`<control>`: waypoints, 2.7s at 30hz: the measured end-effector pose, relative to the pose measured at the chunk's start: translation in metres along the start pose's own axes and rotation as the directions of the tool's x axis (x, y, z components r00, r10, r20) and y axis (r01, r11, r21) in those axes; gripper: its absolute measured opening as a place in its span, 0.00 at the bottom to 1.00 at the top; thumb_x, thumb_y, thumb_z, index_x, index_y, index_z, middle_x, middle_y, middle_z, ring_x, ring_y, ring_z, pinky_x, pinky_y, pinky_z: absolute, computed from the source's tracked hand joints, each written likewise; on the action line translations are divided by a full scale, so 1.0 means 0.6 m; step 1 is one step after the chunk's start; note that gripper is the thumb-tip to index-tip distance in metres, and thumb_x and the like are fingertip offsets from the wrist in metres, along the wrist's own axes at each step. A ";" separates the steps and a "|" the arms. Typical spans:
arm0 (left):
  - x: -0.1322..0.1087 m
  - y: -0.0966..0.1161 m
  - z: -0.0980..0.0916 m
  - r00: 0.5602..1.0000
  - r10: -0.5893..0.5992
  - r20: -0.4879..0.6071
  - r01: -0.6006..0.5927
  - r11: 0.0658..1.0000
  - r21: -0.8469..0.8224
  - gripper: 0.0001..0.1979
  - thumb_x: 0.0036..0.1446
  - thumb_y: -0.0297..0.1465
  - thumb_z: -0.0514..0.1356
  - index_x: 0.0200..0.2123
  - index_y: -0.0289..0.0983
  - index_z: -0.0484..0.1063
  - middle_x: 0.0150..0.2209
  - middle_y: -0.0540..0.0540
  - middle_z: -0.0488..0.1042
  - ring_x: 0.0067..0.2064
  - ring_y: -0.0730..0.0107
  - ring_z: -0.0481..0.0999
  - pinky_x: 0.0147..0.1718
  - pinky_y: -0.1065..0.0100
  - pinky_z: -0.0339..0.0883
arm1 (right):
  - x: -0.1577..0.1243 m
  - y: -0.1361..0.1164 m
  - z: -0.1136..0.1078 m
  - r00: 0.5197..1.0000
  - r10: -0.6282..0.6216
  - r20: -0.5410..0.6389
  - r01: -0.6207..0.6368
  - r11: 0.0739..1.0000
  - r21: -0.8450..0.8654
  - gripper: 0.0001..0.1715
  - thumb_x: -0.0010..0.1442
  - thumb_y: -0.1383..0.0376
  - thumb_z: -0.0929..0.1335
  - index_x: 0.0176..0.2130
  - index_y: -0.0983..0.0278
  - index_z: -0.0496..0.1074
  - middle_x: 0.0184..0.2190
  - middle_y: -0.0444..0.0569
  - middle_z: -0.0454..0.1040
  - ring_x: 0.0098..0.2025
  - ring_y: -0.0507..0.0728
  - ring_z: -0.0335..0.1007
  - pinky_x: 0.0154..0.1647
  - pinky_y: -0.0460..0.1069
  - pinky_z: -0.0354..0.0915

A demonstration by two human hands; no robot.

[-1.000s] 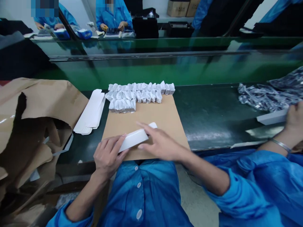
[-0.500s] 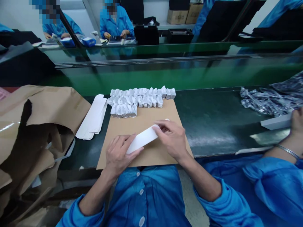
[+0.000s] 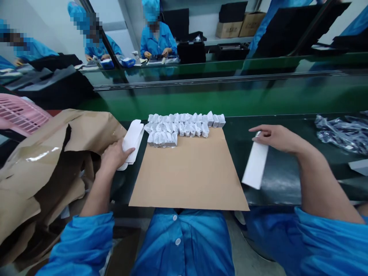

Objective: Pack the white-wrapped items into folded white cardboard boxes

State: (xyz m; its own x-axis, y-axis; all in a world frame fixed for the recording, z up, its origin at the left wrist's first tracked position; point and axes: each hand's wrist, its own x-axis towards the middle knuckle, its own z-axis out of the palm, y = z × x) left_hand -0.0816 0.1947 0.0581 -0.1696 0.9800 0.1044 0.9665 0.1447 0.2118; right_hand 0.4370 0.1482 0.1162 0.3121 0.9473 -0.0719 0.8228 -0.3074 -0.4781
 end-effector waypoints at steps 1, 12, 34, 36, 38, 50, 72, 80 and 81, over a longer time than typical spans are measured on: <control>0.009 -0.006 0.004 1.000 -0.014 0.001 0.014 1.000 -0.006 0.32 0.56 0.45 0.59 0.59 0.33 0.66 0.51 0.27 0.73 0.53 0.36 0.71 0.47 0.47 0.66 | 0.008 0.002 -0.005 0.996 0.022 -0.082 -0.027 0.998 -0.058 0.18 0.50 0.72 0.76 0.43 0.67 0.80 0.33 0.61 0.78 0.40 0.66 0.74 0.39 0.59 0.63; -0.003 -0.004 0.019 0.983 -0.171 -0.073 0.165 0.984 -0.073 0.30 0.57 0.45 0.58 0.61 0.42 0.63 0.52 0.37 0.75 0.53 0.42 0.72 0.47 0.47 0.67 | -0.163 -0.212 0.225 0.603 -0.786 -0.135 0.746 0.615 -0.256 0.16 0.66 0.67 0.63 0.51 0.67 0.73 0.46 0.57 0.78 0.46 0.63 0.73 0.47 0.57 0.64; -0.093 -0.023 -0.011 0.969 -0.192 -0.157 0.090 0.864 -0.496 0.19 0.57 0.42 0.57 0.45 0.35 0.74 0.39 0.43 0.78 0.39 0.59 0.77 0.41 0.61 0.70 | -0.203 -0.349 0.280 0.796 -0.584 0.160 0.404 0.709 0.578 0.28 0.62 0.60 0.68 0.60 0.63 0.64 0.49 0.53 0.75 0.44 0.57 0.74 0.46 0.53 0.68; -0.146 0.017 -0.011 0.984 -0.116 -0.133 0.015 0.806 -0.592 0.22 0.57 0.46 0.57 0.46 0.36 0.72 0.41 0.44 0.79 0.39 0.60 0.78 0.38 0.63 0.72 | -0.206 -0.358 0.285 0.843 -0.529 0.097 0.281 0.586 0.760 0.40 0.59 0.56 0.70 0.65 0.64 0.56 0.57 0.57 0.69 0.48 0.58 0.72 0.47 0.53 0.68; -0.200 0.057 -0.005 0.999 0.029 -0.020 -0.034 0.679 -0.733 0.24 0.55 0.48 0.60 0.47 0.36 0.72 0.41 0.43 0.79 0.39 0.61 0.79 0.36 0.64 0.73 | -0.209 -0.363 0.281 0.866 -0.500 0.029 0.238 0.462 0.855 0.39 0.59 0.54 0.70 0.62 0.65 0.58 0.55 0.56 0.69 0.48 0.58 0.71 0.46 0.52 0.68; -0.208 0.044 -0.074 0.942 0.252 0.220 0.057 0.528 -0.847 0.15 0.53 0.41 0.66 0.37 0.35 0.76 0.23 0.49 0.76 0.25 0.66 0.77 0.28 0.65 0.76 | -0.236 -0.260 0.167 0.548 -0.793 0.265 0.792 0.594 0.140 0.32 0.63 0.58 0.69 0.62 0.66 0.61 0.47 0.55 0.75 0.44 0.61 0.71 0.43 0.54 0.65; -0.200 0.056 -0.040 0.876 0.452 0.172 -0.143 0.582 -0.800 0.06 0.50 0.25 0.62 0.30 0.40 0.79 0.31 0.50 0.80 0.30 0.73 0.77 0.27 0.76 0.69 | -0.273 -0.208 0.189 0.272 -0.960 0.063 0.920 0.241 -0.309 0.20 0.66 0.74 0.60 0.56 0.75 0.66 0.47 0.61 0.76 0.48 0.62 0.72 0.47 0.56 0.68; -0.242 0.102 -0.022 0.939 -0.053 -0.339 -0.327 0.164 -0.931 0.25 0.58 0.38 0.63 0.58 0.43 0.64 0.47 0.44 0.76 0.44 0.63 0.80 0.41 0.61 0.76 | -0.247 -0.166 0.212 0.486 -0.814 -0.320 0.696 0.581 -0.421 0.21 0.64 0.66 0.65 0.54 0.76 0.68 0.43 0.63 0.79 0.41 0.62 0.77 0.40 0.54 0.72; -0.257 0.123 -0.016 0.923 -0.043 -0.382 -0.374 0.130 -0.918 0.31 0.57 0.41 0.63 0.61 0.45 0.59 0.55 0.41 0.72 0.51 0.59 0.77 0.46 0.58 0.75 | -0.254 -0.171 0.227 0.481 -0.790 -0.381 0.657 0.612 -0.440 0.21 0.65 0.66 0.65 0.54 0.76 0.67 0.42 0.63 0.79 0.40 0.62 0.77 0.39 0.54 0.72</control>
State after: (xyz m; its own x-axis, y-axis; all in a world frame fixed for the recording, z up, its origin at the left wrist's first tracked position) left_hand 0.0143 0.0528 0.0668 -0.2721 0.8459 0.4587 0.0125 -0.4736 0.8807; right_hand 0.2405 0.0479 0.0569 -0.3184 0.6639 0.6767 0.9178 0.3946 0.0447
